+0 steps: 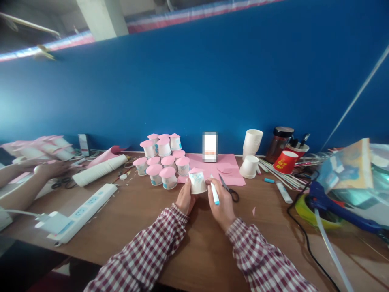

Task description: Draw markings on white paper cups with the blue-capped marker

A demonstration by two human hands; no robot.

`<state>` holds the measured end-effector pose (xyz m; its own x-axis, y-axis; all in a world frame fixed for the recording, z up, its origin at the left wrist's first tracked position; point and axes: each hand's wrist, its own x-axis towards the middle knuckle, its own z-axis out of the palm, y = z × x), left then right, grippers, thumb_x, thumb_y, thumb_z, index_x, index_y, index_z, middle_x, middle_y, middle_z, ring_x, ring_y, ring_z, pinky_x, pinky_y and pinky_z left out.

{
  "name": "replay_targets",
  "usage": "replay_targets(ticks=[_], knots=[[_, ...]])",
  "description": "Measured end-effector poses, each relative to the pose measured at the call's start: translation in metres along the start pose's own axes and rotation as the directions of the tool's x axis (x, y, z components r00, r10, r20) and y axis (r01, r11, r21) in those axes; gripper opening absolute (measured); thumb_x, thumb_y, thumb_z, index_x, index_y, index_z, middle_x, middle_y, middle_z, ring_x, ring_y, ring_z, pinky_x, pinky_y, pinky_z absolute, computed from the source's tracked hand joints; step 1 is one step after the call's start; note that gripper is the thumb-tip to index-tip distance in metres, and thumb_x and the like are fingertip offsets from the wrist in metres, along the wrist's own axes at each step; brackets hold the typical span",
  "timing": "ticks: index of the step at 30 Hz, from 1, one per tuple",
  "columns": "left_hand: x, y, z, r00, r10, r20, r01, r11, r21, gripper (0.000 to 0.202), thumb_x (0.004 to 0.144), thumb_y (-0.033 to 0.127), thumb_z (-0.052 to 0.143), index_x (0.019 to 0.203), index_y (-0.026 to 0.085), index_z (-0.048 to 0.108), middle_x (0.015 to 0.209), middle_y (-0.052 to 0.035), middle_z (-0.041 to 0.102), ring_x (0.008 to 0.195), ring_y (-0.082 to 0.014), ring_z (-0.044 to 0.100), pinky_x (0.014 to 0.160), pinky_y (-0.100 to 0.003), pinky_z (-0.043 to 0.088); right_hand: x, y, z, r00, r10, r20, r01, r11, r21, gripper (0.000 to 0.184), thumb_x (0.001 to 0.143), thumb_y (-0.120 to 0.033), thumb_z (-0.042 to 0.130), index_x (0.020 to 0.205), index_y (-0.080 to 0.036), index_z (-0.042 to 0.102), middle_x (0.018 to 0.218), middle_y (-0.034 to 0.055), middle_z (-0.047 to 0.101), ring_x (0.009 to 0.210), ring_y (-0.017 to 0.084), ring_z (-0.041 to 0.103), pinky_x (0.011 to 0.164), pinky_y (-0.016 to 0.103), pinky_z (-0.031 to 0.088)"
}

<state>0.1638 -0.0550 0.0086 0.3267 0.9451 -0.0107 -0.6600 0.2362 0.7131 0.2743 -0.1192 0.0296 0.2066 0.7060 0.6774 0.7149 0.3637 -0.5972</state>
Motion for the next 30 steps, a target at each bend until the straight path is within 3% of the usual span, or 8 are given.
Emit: replay_targets(ticks=[5, 8, 13, 18, 22, 27, 30], knots=[[0.001, -0.001, -0.001, 1.000, 0.007, -0.012, -0.007, 1.000, -0.010, 0.036, 0.083, 0.043, 0.051, 0.107, 0.017, 0.060, 0.118, -0.0105, 0.061, 0.112, -0.0260, 0.054, 0.096, -0.039, 0.043, 0.000, 0.001, 0.001, 1.000, 0.009, 0.018, -0.009, 1.000, 0.018, 0.025, 0.090, -0.028, 0.042, 0.111, -0.019, 0.054, 0.103, 0.0088, 0.065, 0.095, 0.021, 0.062, 0.085, 0.038, 0.052], [0.000, -0.001, 0.000, 0.999, 0.012, -0.038, -0.012, 1.000, 0.004, 0.038, 0.082, 0.044, 0.052, 0.108, 0.017, 0.058, 0.116, -0.0112, 0.061, 0.110, -0.0268, 0.055, 0.094, -0.040, 0.044, -0.001, 0.001, 0.000, 1.000, 0.003, -0.029, -0.002, 0.999, 0.035, 0.029, 0.090, -0.027, 0.043, 0.116, -0.018, 0.052, 0.109, 0.0104, 0.063, 0.102, 0.022, 0.060, 0.090, 0.041, 0.049], [-0.005, 0.007, 0.003, 0.998, 0.001, -0.062, 0.004, 0.997, 0.072, 0.038, 0.080, 0.043, 0.054, 0.107, 0.017, 0.058, 0.108, -0.0135, 0.064, 0.109, -0.0289, 0.055, 0.092, -0.040, 0.044, -0.005, -0.006, -0.006, 0.991, -0.109, -0.080, 0.115, 0.991, 0.074, 0.023, 0.088, -0.023, 0.047, 0.105, -0.019, 0.060, 0.101, 0.0096, 0.065, 0.095, 0.021, 0.061, 0.085, 0.039, 0.051], [-0.011, 0.016, 0.003, 0.997, -0.029, -0.070, 0.037, 0.994, 0.106, 0.041, 0.077, 0.038, 0.059, 0.112, 0.018, 0.056, 0.100, -0.0141, 0.065, 0.106, -0.0275, 0.055, 0.089, -0.038, 0.046, -0.008, -0.012, -0.004, 0.980, -0.198, -0.026, 0.200, 0.977, 0.079, 0.020, 0.084, -0.021, 0.052, 0.101, -0.018, 0.062, 0.093, 0.0081, 0.067, 0.087, 0.020, 0.063, 0.078, 0.035, 0.053], [-0.013, 0.015, 0.006, 0.998, -0.025, -0.062, 0.033, 0.989, 0.146, 0.041, 0.079, 0.043, 0.054, 0.111, 0.018, 0.055, 0.091, -0.0111, 0.066, 0.095, -0.0244, 0.059, 0.083, -0.036, 0.048, -0.007, -0.013, -0.002, 0.975, -0.220, -0.010, 0.220, 0.974, 0.054, 0.021, 0.085, -0.021, 0.050, 0.102, -0.017, 0.061, 0.093, 0.0084, 0.067, 0.085, 0.019, 0.063, 0.077, 0.034, 0.053], [-0.013, 0.010, 0.007, 0.997, 0.063, -0.039, -0.045, 0.930, 0.366, 0.045, 0.080, 0.054, 0.047, 0.098, 0.014, 0.059, 0.078, -0.0076, 0.064, 0.073, -0.0187, 0.058, 0.067, -0.030, 0.048, -0.007, -0.011, -0.001, 0.973, -0.228, -0.029, 0.229, 0.972, 0.041, 0.021, 0.085, -0.020, 0.050, 0.103, -0.017, 0.060, 0.093, 0.0078, 0.067, 0.086, 0.018, 0.063, 0.079, 0.033, 0.053], [-0.011, 0.008, 0.005, 0.997, 0.070, -0.021, -0.057, 0.925, 0.375, 0.047, 0.081, 0.056, 0.045, 0.092, 0.013, 0.060, 0.075, -0.0054, 0.063, 0.065, -0.0147, 0.055, 0.063, -0.028, 0.045, -0.006, -0.011, -0.002, 0.974, -0.227, -0.014, 0.227, 0.973, 0.033, 0.021, 0.084, -0.019, 0.051, 0.104, -0.017, 0.060, 0.093, 0.0075, 0.066, 0.086, 0.018, 0.063, 0.079, 0.033, 0.052]])
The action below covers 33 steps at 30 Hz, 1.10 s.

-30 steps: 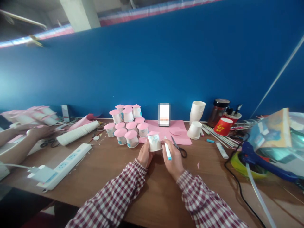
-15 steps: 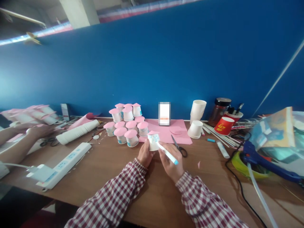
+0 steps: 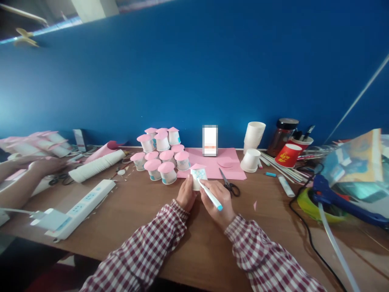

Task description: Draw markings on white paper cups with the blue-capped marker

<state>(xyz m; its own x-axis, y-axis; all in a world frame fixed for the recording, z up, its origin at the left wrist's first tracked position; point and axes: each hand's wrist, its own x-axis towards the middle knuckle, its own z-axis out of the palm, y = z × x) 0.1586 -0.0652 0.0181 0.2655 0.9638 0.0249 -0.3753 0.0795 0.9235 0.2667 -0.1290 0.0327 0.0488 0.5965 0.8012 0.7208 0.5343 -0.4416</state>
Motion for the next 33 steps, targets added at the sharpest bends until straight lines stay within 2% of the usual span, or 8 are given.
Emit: replay_targets(ticks=[5, 10, 14, 20, 27, 30, 33], knots=[[-0.0009, 0.0015, 0.0012, 0.999, 0.020, -0.026, -0.020, 1.000, 0.023, 0.047, 0.079, 0.056, 0.047, 0.091, 0.013, 0.059, 0.075, -0.0063, 0.064, 0.068, -0.0160, 0.057, 0.063, -0.028, 0.046, 0.0016, -0.0013, -0.0009, 1.000, -0.005, -0.017, 0.005, 1.000, -0.009, 0.019, 0.084, -0.018, 0.051, 0.100, -0.017, 0.061, 0.090, 0.0077, 0.067, 0.083, 0.018, 0.063, 0.076, 0.033, 0.053], [-0.0029, 0.0052, 0.0008, 0.997, 0.038, -0.068, -0.032, 0.995, 0.095, 0.038, 0.081, 0.050, 0.049, 0.091, 0.016, 0.062, 0.082, -0.0089, 0.066, 0.087, -0.0206, 0.059, 0.076, -0.032, 0.050, 0.0024, -0.0021, -0.0009, 1.000, -0.011, 0.001, 0.011, 1.000, -0.010, 0.019, 0.085, -0.020, 0.050, 0.099, -0.017, 0.062, 0.089, 0.0080, 0.067, 0.081, 0.018, 0.063, 0.074, 0.032, 0.053], [-0.0021, 0.0057, -0.0016, 0.996, 0.084, -0.043, -0.077, 0.984, 0.160, 0.037, 0.083, 0.046, 0.048, 0.092, 0.014, 0.063, 0.092, -0.0109, 0.067, 0.094, -0.0219, 0.059, 0.084, -0.033, 0.048, 0.0027, -0.0020, -0.0008, 1.000, -0.007, -0.008, 0.007, 1.000, 0.002, 0.019, 0.085, -0.019, 0.050, 0.100, -0.016, 0.062, 0.091, 0.0081, 0.067, 0.084, 0.018, 0.063, 0.076, 0.032, 0.053], [-0.0022, 0.0051, -0.0025, 0.996, 0.093, 0.013, -0.093, 0.979, 0.180, 0.044, 0.088, 0.046, 0.036, 0.101, 0.012, 0.061, 0.104, -0.0123, 0.065, 0.094, -0.0209, 0.060, 0.087, -0.032, 0.047, 0.0022, -0.0016, -0.0001, 1.000, -0.006, -0.007, 0.006, 1.000, 0.008, 0.020, 0.085, -0.018, 0.051, 0.102, -0.017, 0.062, 0.092, 0.0078, 0.067, 0.085, 0.018, 0.063, 0.077, 0.032, 0.053], [-0.0028, 0.0070, -0.0021, 0.995, 0.101, 0.005, -0.100, 0.973, 0.206, 0.042, 0.088, 0.044, 0.037, 0.100, 0.013, 0.061, 0.102, -0.0123, 0.066, 0.093, -0.0204, 0.060, 0.086, -0.032, 0.047, 0.0017, -0.0013, 0.0000, 1.000, -0.006, -0.002, 0.006, 1.000, 0.001, 0.020, 0.085, -0.017, 0.051, 0.102, -0.016, 0.061, 0.093, 0.0081, 0.067, 0.085, 0.018, 0.062, 0.077, 0.032, 0.052], [-0.0019, 0.0053, -0.0029, 0.996, 0.088, 0.000, -0.086, 0.980, 0.177, 0.039, 0.086, 0.045, 0.042, 0.097, 0.014, 0.063, 0.098, -0.0118, 0.066, 0.091, -0.0203, 0.060, 0.084, -0.032, 0.048, 0.0011, -0.0011, -0.0002, 1.000, -0.015, -0.001, 0.015, 1.000, -0.009, 0.020, 0.084, -0.016, 0.052, 0.102, -0.016, 0.061, 0.092, 0.0076, 0.067, 0.084, 0.017, 0.063, 0.077, 0.032, 0.052], [-0.0001, -0.0010, -0.0035, 1.000, 0.017, 0.001, -0.017, 0.997, 0.075, 0.044, 0.083, 0.050, 0.045, 0.099, 0.014, 0.063, 0.095, -0.0111, 0.066, 0.087, -0.0204, 0.062, 0.081, -0.033, 0.050, -0.0004, 0.0012, -0.0001, 1.000, -0.020, -0.014, 0.019, 0.999, -0.050, 0.021, 0.084, -0.017, 0.052, 0.103, -0.017, 0.061, 0.093, 0.0070, 0.067, 0.086, 0.018, 0.063, 0.079, 0.032, 0.052]])
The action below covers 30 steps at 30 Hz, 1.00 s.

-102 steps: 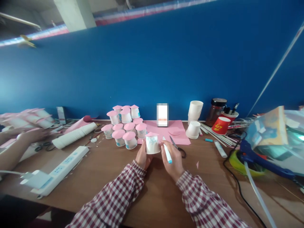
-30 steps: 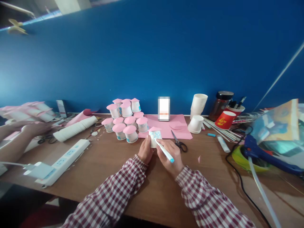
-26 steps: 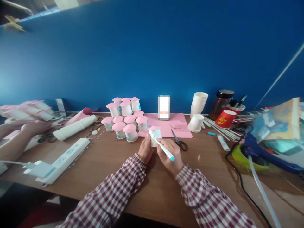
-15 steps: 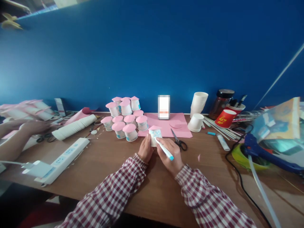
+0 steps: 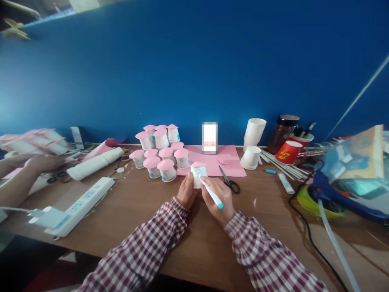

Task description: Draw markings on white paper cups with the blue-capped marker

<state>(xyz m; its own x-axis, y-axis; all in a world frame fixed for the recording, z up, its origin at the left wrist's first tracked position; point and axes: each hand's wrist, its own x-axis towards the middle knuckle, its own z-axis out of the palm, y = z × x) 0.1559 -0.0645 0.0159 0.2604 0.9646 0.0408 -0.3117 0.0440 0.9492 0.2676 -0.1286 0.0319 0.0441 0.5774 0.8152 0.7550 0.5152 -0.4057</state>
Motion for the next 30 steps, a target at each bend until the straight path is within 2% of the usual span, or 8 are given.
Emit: replay_targets(ticks=[5, 9, 14, 17, 22, 25, 28, 30], knots=[[0.001, -0.005, 0.004, 0.996, -0.067, -0.063, 0.049, 0.966, -0.252, 0.045, 0.082, 0.049, 0.049, 0.107, 0.013, 0.060, 0.111, -0.0124, 0.063, 0.101, -0.0221, 0.059, 0.087, -0.031, 0.048, 0.000, 0.010, -0.001, 0.987, 0.096, -0.130, -0.106, 0.991, -0.076, 0.021, 0.087, -0.023, 0.047, 0.104, -0.018, 0.060, 0.094, 0.0067, 0.067, 0.087, 0.018, 0.064, 0.082, 0.032, 0.052], [-0.006, 0.012, 0.002, 0.993, -0.106, -0.052, 0.076, 0.914, -0.398, 0.045, 0.085, 0.049, 0.044, 0.115, 0.017, 0.056, 0.121, -0.0097, 0.058, 0.105, -0.0208, 0.058, 0.088, -0.031, 0.050, 0.002, 0.020, -0.003, 0.953, 0.212, -0.217, -0.220, 0.975, -0.014, 0.025, 0.088, -0.026, 0.045, 0.108, -0.016, 0.056, 0.089, 0.0074, 0.067, 0.088, 0.019, 0.064, 0.082, 0.034, 0.051], [-0.036, 0.042, -0.026, 0.980, -0.194, 0.042, 0.184, 0.812, -0.555, 0.039, 0.086, 0.046, 0.045, 0.107, 0.017, 0.059, 0.105, -0.0075, 0.064, 0.091, -0.0168, 0.062, 0.086, -0.033, 0.052, 0.002, 0.022, -0.002, 0.935, 0.316, -0.161, -0.315, 0.948, 0.037, 0.029, 0.089, -0.033, 0.044, 0.109, -0.016, 0.056, 0.088, 0.0072, 0.067, 0.084, 0.019, 0.063, 0.081, 0.035, 0.050], [-0.059, 0.054, -0.053, 0.990, -0.140, -0.019, 0.108, 0.837, -0.536, 0.025, 0.084, 0.032, 0.053, 0.103, 0.018, 0.060, 0.107, -0.0054, 0.063, 0.096, -0.0148, 0.060, 0.091, -0.032, 0.049, 0.001, 0.019, -0.001, 0.935, 0.325, -0.145, -0.322, 0.946, 0.047, 0.028, 0.088, -0.036, 0.044, 0.103, -0.016, 0.059, 0.093, 0.0075, 0.067, 0.086, 0.020, 0.062, 0.080, 0.034, 0.050], [-0.064, 0.069, -0.108, 0.967, 0.055, -0.248, -0.108, 0.973, -0.206, 0.031, 0.076, 0.028, 0.063, 0.104, 0.015, 0.059, 0.111, -0.0085, 0.062, 0.096, -0.0170, 0.060, 0.086, -0.030, 0.049, 0.000, 0.016, 0.001, 0.937, 0.327, -0.126, -0.317, 0.944, 0.089, 0.025, 0.088, -0.035, 0.045, 0.097, -0.017, 0.060, 0.094, 0.0079, 0.065, 0.080, 0.018, 0.063, 0.077, 0.033, 0.050], [-0.042, 0.076, -0.146, 0.868, 0.259, -0.423, -0.212, 0.965, 0.156, 0.046, 0.072, 0.034, 0.066, 0.112, 0.016, 0.053, 0.112, -0.0095, 0.061, 0.099, -0.0189, 0.060, 0.087, -0.031, 0.047, 0.000, 0.014, 0.000, 0.949, 0.297, -0.106, -0.287, 0.953, 0.100, 0.026, 0.088, -0.035, 0.046, 0.100, -0.016, 0.059, 0.091, 0.0081, 0.065, 0.080, 0.019, 0.063, 0.077, 0.033, 0.050], [-0.015, 0.078, -0.180, 0.734, 0.368, -0.571, -0.007, 0.844, 0.536, 0.056, 0.068, 0.042, 0.066, 0.115, 0.015, 0.052, 0.111, -0.0106, 0.061, 0.099, -0.0215, 0.059, 0.085, -0.032, 0.047, 0.001, 0.012, 0.000, 0.956, 0.280, -0.083, -0.271, 0.957, 0.107, 0.027, 0.089, -0.034, 0.045, 0.106, -0.016, 0.056, 0.085, 0.0065, 0.065, 0.075, 0.018, 0.063, 0.072, 0.031, 0.051], [-0.001, 0.077, -0.194, 0.720, 0.371, -0.586, 0.190, 0.707, 0.681, 0.055, 0.068, 0.047, 0.064, 0.114, 0.018, 0.054, 0.112, -0.0090, 0.061, 0.100, -0.0226, 0.059, 0.086, -0.032, 0.046, 0.001, 0.011, 0.000, 0.957, 0.282, -0.072, -0.273, 0.955, 0.116, 0.028, 0.089, -0.034, 0.045, 0.107, -0.016, 0.055, 0.083, 0.0057, 0.065, 0.072, 0.017, 0.063, 0.070, 0.030, 0.051]])
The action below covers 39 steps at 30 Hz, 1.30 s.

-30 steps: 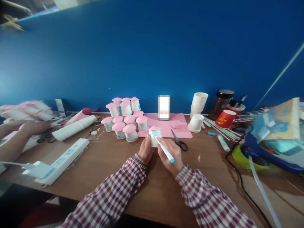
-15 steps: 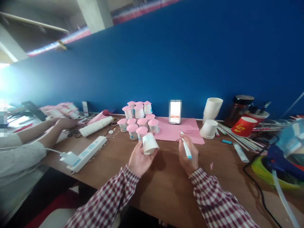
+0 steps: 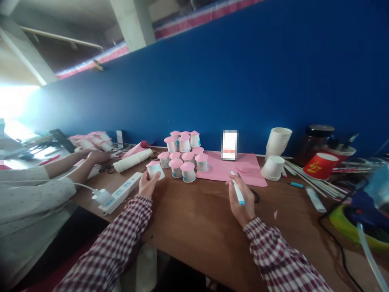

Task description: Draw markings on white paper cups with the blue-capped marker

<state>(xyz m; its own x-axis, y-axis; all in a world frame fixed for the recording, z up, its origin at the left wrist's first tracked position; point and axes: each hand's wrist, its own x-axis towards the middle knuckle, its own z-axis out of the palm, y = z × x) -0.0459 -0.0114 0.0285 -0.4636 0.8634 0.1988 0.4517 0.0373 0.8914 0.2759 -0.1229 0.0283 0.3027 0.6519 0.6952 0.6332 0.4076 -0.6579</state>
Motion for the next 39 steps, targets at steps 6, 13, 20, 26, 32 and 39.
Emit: replay_targets(ticks=[6, 13, 20, 26, 32, 39], knots=[[0.021, -0.005, 0.016, 0.997, -0.020, 0.075, -0.013, 0.911, 0.412, 0.060, 0.068, 0.055, 0.058, 0.117, 0.022, 0.050, 0.115, -0.0088, 0.061, 0.105, -0.0267, 0.057, 0.085, -0.034, 0.044, -0.002, 0.003, 0.002, 1.000, 0.010, 0.017, -0.010, 0.999, 0.038, 0.025, 0.089, -0.032, 0.046, 0.107, -0.017, 0.056, 0.082, 0.0052, 0.065, 0.073, 0.017, 0.063, 0.070, 0.030, 0.052], [0.028, 0.000, 0.029, 0.997, -0.058, 0.053, 0.024, 0.867, 0.498, 0.062, 0.067, 0.055, 0.057, 0.119, 0.022, 0.050, 0.123, -0.0148, 0.054, 0.114, -0.0338, 0.049, 0.089, -0.044, 0.039, -0.003, 0.009, 0.004, 0.999, 0.027, 0.042, -0.029, 0.998, 0.049, 0.027, 0.088, -0.033, 0.047, 0.109, -0.018, 0.056, 0.087, 0.0062, 0.066, 0.078, 0.018, 0.064, 0.076, 0.034, 0.053], [0.028, 0.004, 0.030, 0.996, -0.052, 0.070, 0.009, 0.858, 0.513, 0.065, 0.067, 0.053, 0.057, 0.123, 0.023, 0.044, 0.123, -0.0116, 0.055, 0.114, -0.0308, 0.050, 0.091, -0.042, 0.038, -0.003, 0.009, 0.004, 0.997, 0.038, 0.069, -0.041, 0.998, 0.052, 0.026, 0.088, -0.033, 0.048, 0.107, -0.018, 0.057, 0.085, 0.0058, 0.066, 0.076, 0.018, 0.065, 0.073, 0.033, 0.053], [0.026, 0.006, 0.031, 0.997, -0.054, 0.059, 0.015, 0.851, 0.525, 0.076, 0.062, 0.058, 0.060, 0.125, 0.022, 0.040, 0.128, -0.0142, 0.049, 0.117, -0.0318, 0.046, 0.093, -0.044, 0.037, -0.003, 0.009, 0.003, 0.996, 0.033, 0.077, -0.036, 0.999, 0.033, 0.028, 0.088, -0.035, 0.047, 0.108, -0.018, 0.057, 0.083, 0.0057, 0.067, 0.073, 0.018, 0.065, 0.071, 0.033, 0.054], [0.028, 0.008, 0.035, 0.998, -0.049, 0.036, 0.023, 0.856, 0.517, 0.079, 0.059, 0.059, 0.063, 0.122, 0.020, 0.038, 0.128, -0.0154, 0.049, 0.116, -0.0330, 0.047, 0.091, -0.044, 0.038, -0.003, 0.012, 0.004, 0.996, 0.010, 0.086, -0.013, 0.999, 0.042, 0.027, 0.088, -0.034, 0.047, 0.108, -0.018, 0.057, 0.084, 0.0061, 0.066, 0.074, 0.018, 0.065, 0.072, 0.034, 0.054], [0.025, 0.008, 0.026, 0.992, 0.019, 0.128, -0.085, 0.842, 0.533, 0.077, 0.063, 0.047, 0.065, 0.127, 0.022, 0.029, 0.123, -0.0125, 0.054, 0.113, -0.0307, 0.050, 0.089, -0.041, 0.039, -0.003, 0.010, 0.004, 0.995, 0.037, 0.097, -0.039, 0.999, 0.021, 0.027, 0.088, -0.034, 0.047, 0.108, -0.019, 0.057, 0.083, 0.0047, 0.066, 0.074, 0.017, 0.065, 0.073, 0.033, 0.054]])
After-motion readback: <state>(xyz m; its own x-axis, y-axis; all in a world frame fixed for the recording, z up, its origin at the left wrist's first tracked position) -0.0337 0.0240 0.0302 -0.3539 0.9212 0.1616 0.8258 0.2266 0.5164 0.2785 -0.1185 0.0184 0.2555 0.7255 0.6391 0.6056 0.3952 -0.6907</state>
